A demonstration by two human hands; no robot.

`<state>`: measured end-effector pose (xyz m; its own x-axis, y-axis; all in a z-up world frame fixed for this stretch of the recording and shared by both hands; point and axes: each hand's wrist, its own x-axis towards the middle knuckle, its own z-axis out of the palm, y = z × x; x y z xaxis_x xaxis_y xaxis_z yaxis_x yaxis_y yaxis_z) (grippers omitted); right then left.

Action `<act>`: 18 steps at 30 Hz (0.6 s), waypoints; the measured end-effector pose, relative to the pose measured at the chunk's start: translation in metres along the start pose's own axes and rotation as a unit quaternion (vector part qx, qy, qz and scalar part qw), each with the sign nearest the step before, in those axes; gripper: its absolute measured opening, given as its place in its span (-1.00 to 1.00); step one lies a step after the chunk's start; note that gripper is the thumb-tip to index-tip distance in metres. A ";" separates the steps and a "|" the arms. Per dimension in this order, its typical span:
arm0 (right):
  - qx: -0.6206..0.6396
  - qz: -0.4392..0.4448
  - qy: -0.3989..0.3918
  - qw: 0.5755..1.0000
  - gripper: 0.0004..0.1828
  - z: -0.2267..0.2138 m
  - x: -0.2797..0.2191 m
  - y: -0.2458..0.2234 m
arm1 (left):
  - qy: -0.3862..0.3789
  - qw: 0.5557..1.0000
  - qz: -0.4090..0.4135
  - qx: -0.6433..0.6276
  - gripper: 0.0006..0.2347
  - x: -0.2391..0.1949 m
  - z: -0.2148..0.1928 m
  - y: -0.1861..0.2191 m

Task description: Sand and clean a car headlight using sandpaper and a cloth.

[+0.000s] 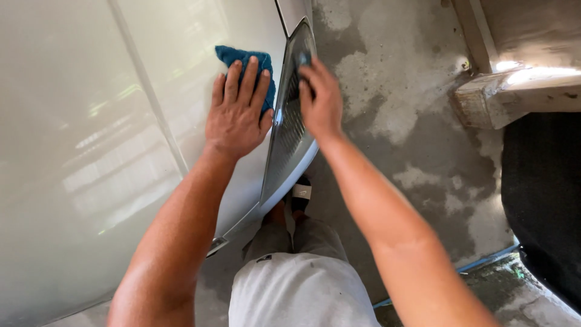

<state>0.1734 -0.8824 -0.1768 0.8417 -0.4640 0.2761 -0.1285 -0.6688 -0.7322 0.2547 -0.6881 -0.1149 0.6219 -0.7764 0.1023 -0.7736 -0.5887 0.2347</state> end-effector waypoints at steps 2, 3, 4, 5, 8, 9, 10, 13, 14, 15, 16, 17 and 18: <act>0.007 0.010 -0.007 1.000 -0.70 -0.003 0.018 -0.001 | -0.005 1.000 0.000 0.009 -0.40 0.003 0.002 -0.002; 0.012 0.018 -0.011 1.000 -0.69 -0.004 0.029 -0.001 | -0.007 1.000 0.001 0.016 -0.40 0.007 0.003 -0.005; 0.013 0.017 -0.011 1.000 -0.69 -0.003 0.009 -0.004 | -0.006 1.000 0.000 0.018 -0.40 0.008 0.003 -0.005; -0.002 -0.009 -0.017 1.000 -0.69 -0.003 -0.012 -0.006 | 0.007 1.000 -0.007 0.027 -0.39 0.010 0.004 -0.004; -0.007 -0.064 -0.066 0.996 -0.65 -0.018 -0.082 -0.027 | 0.023 0.999 -0.027 0.037 -0.38 0.009 0.009 -0.002; 0.003 -0.096 -0.102 0.990 -0.62 -0.023 -0.104 -0.036 | 0.030 0.998 -0.036 0.040 -0.38 0.010 0.010 -0.004; 0.006 -0.099 -0.103 0.990 -0.62 -0.020 -0.100 -0.025 | 0.031 0.998 -0.039 0.043 -0.38 0.012 0.009 -0.006; -0.008 -0.165 -0.138 0.977 -0.57 -0.015 -0.072 0.001 | 0.020 0.998 -0.043 0.033 -0.38 0.014 0.006 -0.003; -0.004 -0.131 -0.091 0.987 -0.62 -0.011 -0.048 0.006 | 0.012 0.998 -0.045 0.030 -0.38 0.013 0.007 -0.002; 0.002 -0.097 -0.042 0.994 -0.67 -0.007 -0.020 0.011 | 0.005 0.998 -0.047 0.029 -0.37 0.015 0.005 -0.002; 0.003 -0.098 -0.041 0.994 -0.67 -0.004 0.003 0.014 | 0.005 0.998 -0.047 0.030 -0.37 0.016 0.004 -0.003; 0.012 -0.067 -0.033 0.997 -0.66 -0.002 0.025 0.017 | 0.000 0.998 -0.048 0.031 -0.37 0.016 0.003 -0.002; 0.020 -0.037 -0.025 0.999 -0.65 -0.001 0.046 0.019 | -0.004 0.998 -0.049 0.031 -0.36 0.017 0.003 -0.002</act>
<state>0.2094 -0.9172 -0.1779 0.8733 -0.3843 0.2993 -0.0452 -0.6757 -0.7358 0.2662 -0.7004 -0.1161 0.6938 -0.7164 0.0738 -0.7156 -0.6744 0.1819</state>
